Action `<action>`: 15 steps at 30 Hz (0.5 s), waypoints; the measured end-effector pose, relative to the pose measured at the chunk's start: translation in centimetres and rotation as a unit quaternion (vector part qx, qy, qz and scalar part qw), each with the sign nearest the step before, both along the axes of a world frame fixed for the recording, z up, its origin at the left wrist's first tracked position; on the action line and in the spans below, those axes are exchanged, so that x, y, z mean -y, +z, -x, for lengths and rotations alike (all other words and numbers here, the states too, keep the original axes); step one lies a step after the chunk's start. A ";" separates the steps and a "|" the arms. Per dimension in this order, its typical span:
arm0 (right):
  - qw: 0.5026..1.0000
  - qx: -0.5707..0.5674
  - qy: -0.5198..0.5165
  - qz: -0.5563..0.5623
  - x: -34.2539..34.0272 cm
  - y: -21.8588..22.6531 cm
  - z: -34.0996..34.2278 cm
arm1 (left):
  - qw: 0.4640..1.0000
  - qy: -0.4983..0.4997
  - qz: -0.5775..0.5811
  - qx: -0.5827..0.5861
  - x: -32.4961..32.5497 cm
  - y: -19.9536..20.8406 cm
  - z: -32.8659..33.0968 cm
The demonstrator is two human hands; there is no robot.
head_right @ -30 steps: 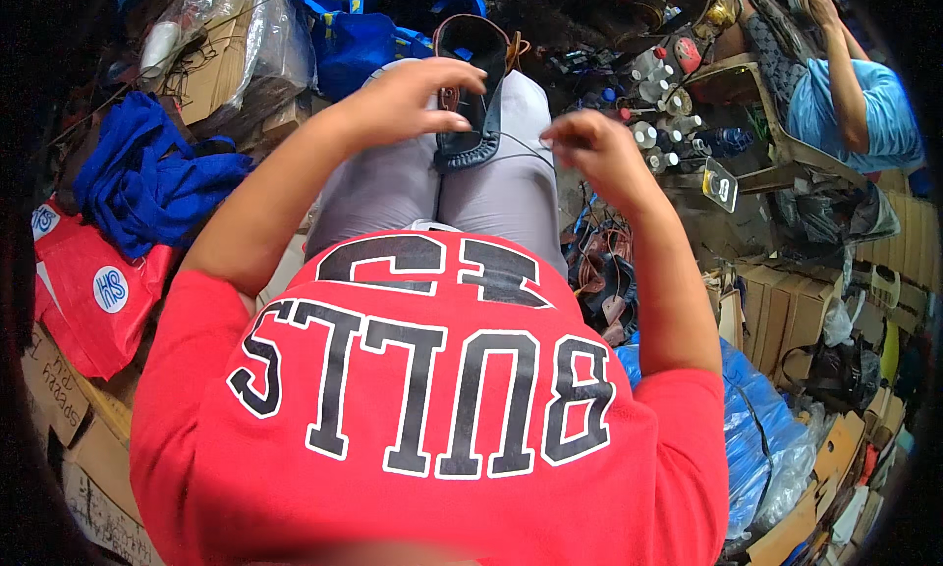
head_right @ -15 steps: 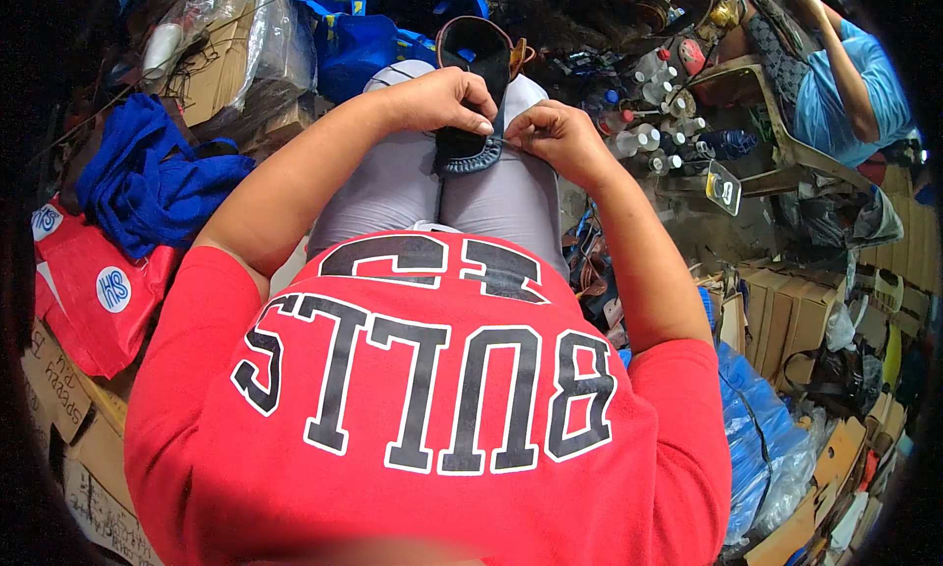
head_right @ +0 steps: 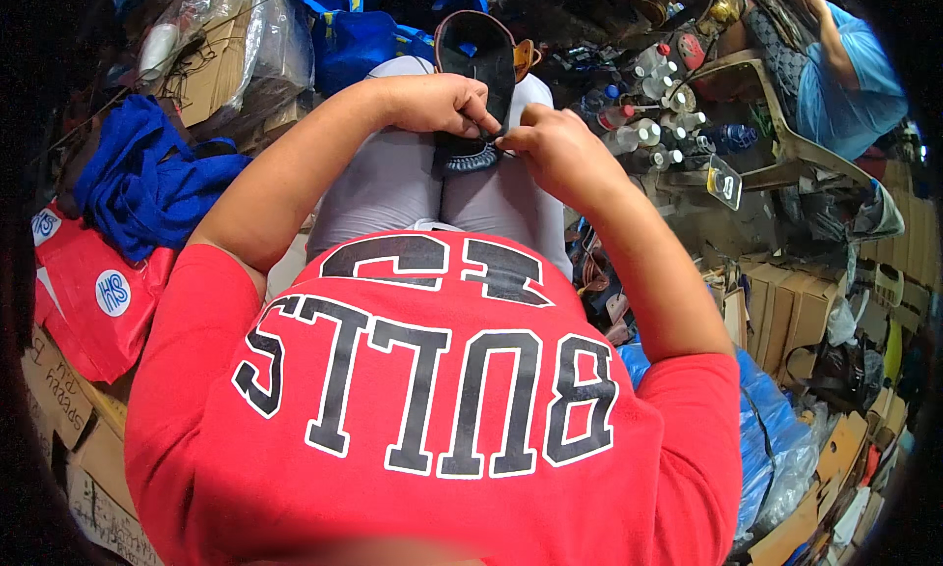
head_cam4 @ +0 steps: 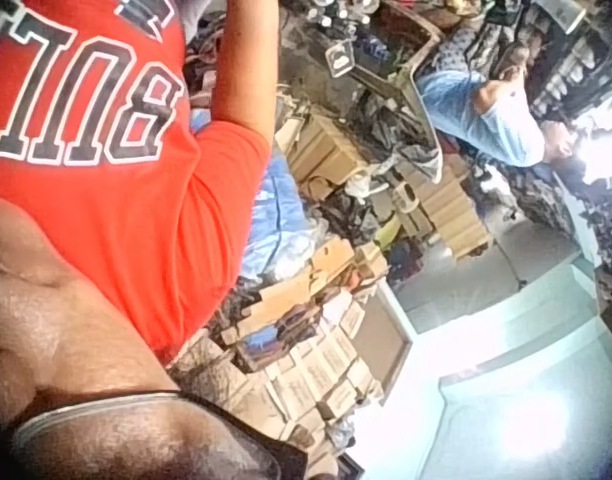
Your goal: Manually stitching the leather components of a shoe upper using a needle and thread.
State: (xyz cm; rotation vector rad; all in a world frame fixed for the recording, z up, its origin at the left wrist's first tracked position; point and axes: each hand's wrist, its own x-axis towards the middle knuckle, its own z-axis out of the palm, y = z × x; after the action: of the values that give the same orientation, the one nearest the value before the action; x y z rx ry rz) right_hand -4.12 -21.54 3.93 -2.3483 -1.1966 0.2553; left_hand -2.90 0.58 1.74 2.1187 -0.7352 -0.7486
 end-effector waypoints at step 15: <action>0.996 0.017 -0.058 0.068 -1.9 -1.2 -0.3 | 0.981 0.085 0.061 0.161 0.4 -2.6 -0.3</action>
State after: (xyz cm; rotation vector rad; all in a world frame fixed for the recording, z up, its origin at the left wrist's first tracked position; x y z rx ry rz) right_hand -3.83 -19.62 2.73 -2.5395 -1.0841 0.2647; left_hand -2.61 0.18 -0.86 2.1805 -0.7351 -0.2631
